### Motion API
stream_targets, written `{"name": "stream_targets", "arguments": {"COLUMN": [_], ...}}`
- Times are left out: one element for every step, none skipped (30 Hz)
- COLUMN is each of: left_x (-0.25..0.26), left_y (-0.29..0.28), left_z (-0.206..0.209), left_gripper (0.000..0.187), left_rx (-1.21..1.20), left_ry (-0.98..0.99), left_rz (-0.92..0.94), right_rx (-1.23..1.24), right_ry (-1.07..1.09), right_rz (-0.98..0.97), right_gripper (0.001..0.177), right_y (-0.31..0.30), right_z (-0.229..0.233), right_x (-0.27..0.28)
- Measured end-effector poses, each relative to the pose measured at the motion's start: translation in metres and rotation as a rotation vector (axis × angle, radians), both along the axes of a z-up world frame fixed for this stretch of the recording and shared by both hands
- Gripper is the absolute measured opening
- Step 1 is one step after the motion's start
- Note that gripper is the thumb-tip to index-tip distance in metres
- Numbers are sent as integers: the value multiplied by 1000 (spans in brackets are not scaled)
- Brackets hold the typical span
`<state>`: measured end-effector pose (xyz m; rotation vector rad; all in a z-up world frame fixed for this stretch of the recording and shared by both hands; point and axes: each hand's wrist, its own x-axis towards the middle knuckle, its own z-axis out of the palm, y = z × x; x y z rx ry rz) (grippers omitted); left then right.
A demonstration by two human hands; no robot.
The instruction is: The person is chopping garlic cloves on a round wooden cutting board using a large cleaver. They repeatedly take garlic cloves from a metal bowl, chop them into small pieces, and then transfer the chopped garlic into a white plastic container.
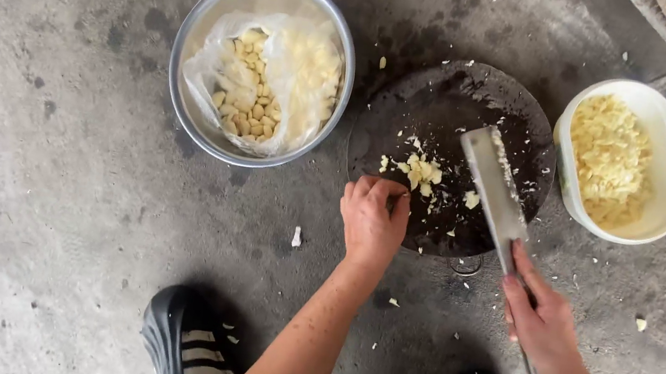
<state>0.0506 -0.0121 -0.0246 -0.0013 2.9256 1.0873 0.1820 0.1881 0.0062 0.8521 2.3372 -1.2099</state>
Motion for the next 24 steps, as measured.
{"name": "stream_targets", "arguments": {"left_x": [4,9,11,12,20,26,30,34,36,37,35,26,21,16,9,4,-3,-6,-10,-14,-15,-16,-20,-4], "left_y": [-3,-7,-2,3,-4,2,6,12,6,3,10,8,6,3,8,12,13,22,27,31,33,34,35,17], "left_z": [-7,-13,-8,-3,4,9,12,15,19,23,26,31,36,40,45,51,56,46,37,27,18,8,-4,-1], "left_gripper": [9,9,9,8,10,10,6,5,5,7,10,10,15,20,20,26,33,33,28,23,23,19,15,15], "left_rx": [6,11,10,44,53,26,69,112,104,150,220,237,246,255,257,294,321,315,342,370,344,284,226,201], "left_ry": [57,115,114,159,191,177,180,183,185,176,177,189,229,270,265,304,347,344,365,386,373,295,220,210], "left_rz": [16,33,48,18,3,32,-1,-33,-21,-24,-43,-47,-56,-64,-62,-107,-146,-136,-146,-156,-127,-95,-70,-48], "right_rx": [-249,-500,-501,-541,-603,-625,-699,-773,-780,-849,-897,-881,-930,-979,-976,-992,-1017,-1022,-1008,-993,-1014,-972,-933,-956], "right_ry": [53,107,102,98,73,47,48,47,43,102,181,196,136,76,71,106,138,129,143,157,124,118,121,98], "right_rz": [-123,-248,-234,-233,-223,-198,-215,-233,-221,-216,-221,-217,-237,-257,-258,-254,-241,-234,-235,-237,-219,-179,-143,-128], "right_gripper": [54,58,58,57,57,57,54,51,51,43,35,35,37,39,39,36,33,33,22,23,23,33,45,45], "right_y": [-5,-11,-11,-11,-21,-22,-25,-27,-31,-32,-24,-23,-22,-21,-20,-19,-21,-21,-23,-27,-22,-19,-16,-24], "right_z": [10,20,17,14,10,11,9,7,4,1,0,5,11,16,15,13,11,14,15,16,15,14,10,18], "right_x": [0,0,0,0,3,1,-1,-4,-1,0,1,-5,-7,-9,-7,-5,-6,-2,0,1,3,4,4,13]}}
